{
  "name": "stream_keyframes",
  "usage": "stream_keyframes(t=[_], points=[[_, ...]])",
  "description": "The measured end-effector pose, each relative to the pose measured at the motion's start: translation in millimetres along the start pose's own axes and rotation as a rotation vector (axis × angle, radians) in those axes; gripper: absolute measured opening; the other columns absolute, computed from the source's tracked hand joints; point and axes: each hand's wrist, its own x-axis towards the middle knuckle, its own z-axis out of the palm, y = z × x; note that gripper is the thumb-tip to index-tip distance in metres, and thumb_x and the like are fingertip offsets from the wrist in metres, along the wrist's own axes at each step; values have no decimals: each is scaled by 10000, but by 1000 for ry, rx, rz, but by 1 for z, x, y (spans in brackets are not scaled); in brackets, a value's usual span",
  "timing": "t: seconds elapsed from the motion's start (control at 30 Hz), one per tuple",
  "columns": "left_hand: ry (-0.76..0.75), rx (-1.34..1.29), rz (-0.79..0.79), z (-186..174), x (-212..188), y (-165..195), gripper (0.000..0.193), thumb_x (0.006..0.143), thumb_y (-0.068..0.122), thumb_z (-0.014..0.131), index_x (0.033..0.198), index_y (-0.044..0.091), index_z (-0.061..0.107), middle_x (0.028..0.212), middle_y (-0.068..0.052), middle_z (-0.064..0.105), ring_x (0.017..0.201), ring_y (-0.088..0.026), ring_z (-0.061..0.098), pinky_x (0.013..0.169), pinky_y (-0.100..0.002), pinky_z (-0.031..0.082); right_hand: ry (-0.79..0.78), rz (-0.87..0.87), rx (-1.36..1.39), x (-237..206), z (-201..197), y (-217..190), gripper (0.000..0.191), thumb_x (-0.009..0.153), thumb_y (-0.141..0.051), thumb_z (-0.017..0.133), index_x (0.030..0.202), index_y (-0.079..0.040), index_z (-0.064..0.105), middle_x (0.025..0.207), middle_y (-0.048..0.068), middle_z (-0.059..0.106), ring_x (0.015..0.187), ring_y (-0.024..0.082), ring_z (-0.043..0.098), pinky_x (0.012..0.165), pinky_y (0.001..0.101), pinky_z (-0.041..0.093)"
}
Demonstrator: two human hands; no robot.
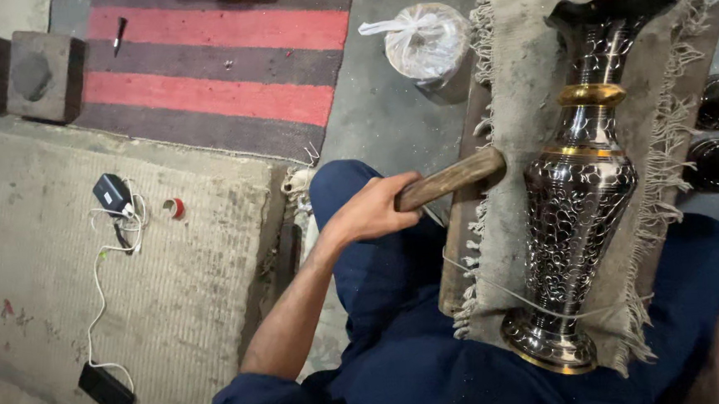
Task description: The person sits cross-legged on the floor with an ornate brass vase resting on a cloth pad on their lap. They hold a chisel against the vase's decorated surface and strike it with a wooden mallet, chasing the pattern, occasionally repositioning the chisel and steadying the vase.
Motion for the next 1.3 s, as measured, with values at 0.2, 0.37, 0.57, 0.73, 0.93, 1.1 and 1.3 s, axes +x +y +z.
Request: stream_keyframes(t=[0.2,0.37,0.57,0.73,0.93,1.1,1.3], points=[[-174,83,92,-7,27,-1,675,783,308,774,1358,19,571,1149,-244,717,1072,-354,706,920,-432,536,-234,-2,-91,-51,-13,45,282,1131,-203,644,1088,73,606,951,276,665,841,317,621,809,479,515],[-112,33,130,-20,19,46,853,779,308,838,1471,-2,448,1226,-236,644,1104,-370,659,931,-443,522,-271,110,359,-68,-50,51,196,1125,-127,491,1203,24,588,1015,185,653,941,258,606,861,340,497],[512,120,536,57,-40,148,336,921,125,771,1218,79,621,1208,-129,672,1116,-314,677,1000,-420,554,-48,-188,564,-64,-122,-27,138,1079,18,541,1213,46,560,1112,172,672,1079,253,683,917,325,578],[252,320,1002,145,-55,202,262,934,154,716,1178,75,663,1084,-140,673,1049,-283,641,1087,-470,509,-76,-132,1114,-48,-121,-93,76,1149,10,563,1212,-3,523,951,139,687,867,232,741,788,336,641],[209,634,1070,164,-52,191,168,988,154,627,1143,102,666,932,-44,629,982,-222,652,1142,-415,489,-122,-234,1417,-34,-83,-119,274,1164,-33,647,1371,-25,468,1061,137,707,894,192,717,786,300,610],[238,547,1235,160,-48,173,90,975,152,643,1063,136,646,944,-34,629,961,-203,658,1178,-424,488,-154,-193,1535,-38,-69,-123,322,1169,-89,696,1397,-47,474,1081,120,702,890,194,706,805,295,614],[363,422,1353,151,-41,159,124,984,146,661,1108,160,654,1045,-29,650,1026,-174,656,1192,-362,486,-127,-117,1612,-35,-62,-136,334,1171,-87,685,1405,-14,459,1049,133,674,864,243,683,772,312,586]])
